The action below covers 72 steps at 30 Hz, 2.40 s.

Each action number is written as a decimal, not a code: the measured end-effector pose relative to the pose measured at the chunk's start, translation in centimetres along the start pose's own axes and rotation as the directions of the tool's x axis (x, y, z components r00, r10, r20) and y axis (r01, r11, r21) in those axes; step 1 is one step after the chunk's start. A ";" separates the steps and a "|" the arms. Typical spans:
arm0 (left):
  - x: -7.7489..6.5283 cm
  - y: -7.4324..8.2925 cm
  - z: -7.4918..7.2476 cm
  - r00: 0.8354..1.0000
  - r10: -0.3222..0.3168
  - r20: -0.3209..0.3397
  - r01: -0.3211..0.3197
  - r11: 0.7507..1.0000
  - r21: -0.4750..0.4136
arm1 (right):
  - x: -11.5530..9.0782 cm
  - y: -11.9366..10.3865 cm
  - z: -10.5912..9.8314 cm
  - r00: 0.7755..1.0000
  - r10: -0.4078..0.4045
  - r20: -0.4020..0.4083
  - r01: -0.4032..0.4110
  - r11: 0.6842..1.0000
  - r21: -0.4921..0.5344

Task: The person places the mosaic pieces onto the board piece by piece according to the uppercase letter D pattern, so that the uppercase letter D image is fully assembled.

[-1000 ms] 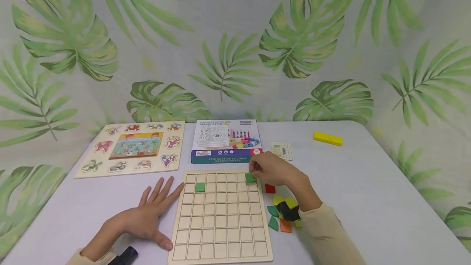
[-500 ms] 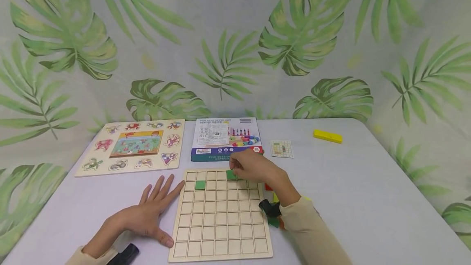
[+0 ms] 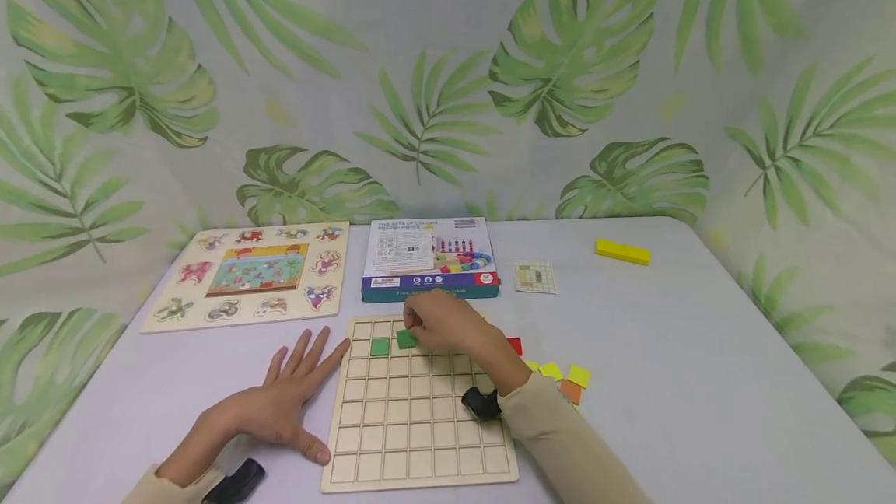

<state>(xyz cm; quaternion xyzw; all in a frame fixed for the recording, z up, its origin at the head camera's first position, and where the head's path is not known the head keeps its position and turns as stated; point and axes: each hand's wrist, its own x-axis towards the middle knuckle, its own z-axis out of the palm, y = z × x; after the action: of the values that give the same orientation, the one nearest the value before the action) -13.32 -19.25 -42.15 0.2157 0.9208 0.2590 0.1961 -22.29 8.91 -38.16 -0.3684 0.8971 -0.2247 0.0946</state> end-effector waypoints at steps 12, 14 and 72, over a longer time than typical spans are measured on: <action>0.2 -0.5 0.3 1.000 0.013 -0.006 -0.013 1.000 -0.007 | 0.2 -1.0 1.1 0.998 0.066 0.004 -0.066 0.997 -0.035; 0.3 -0.7 0.6 1.000 0.004 -0.011 -0.004 1.000 0.010 | 0.2 -1.0 1.2 0.998 0.069 0.001 -0.069 0.997 -0.043; 0.0 0.5 -0.4 0.999 -0.030 0.015 0.030 0.999 0.012 | -10.1 4.0 -4.0 0.988 0.148 0.032 -0.143 0.981 -0.134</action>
<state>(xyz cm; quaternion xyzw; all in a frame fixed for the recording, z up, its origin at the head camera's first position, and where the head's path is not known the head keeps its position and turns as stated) -13.37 -19.01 -41.53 0.2048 0.9239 0.2490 0.2059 -18.91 19.89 -36.49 -0.3117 0.9323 -0.1501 0.1050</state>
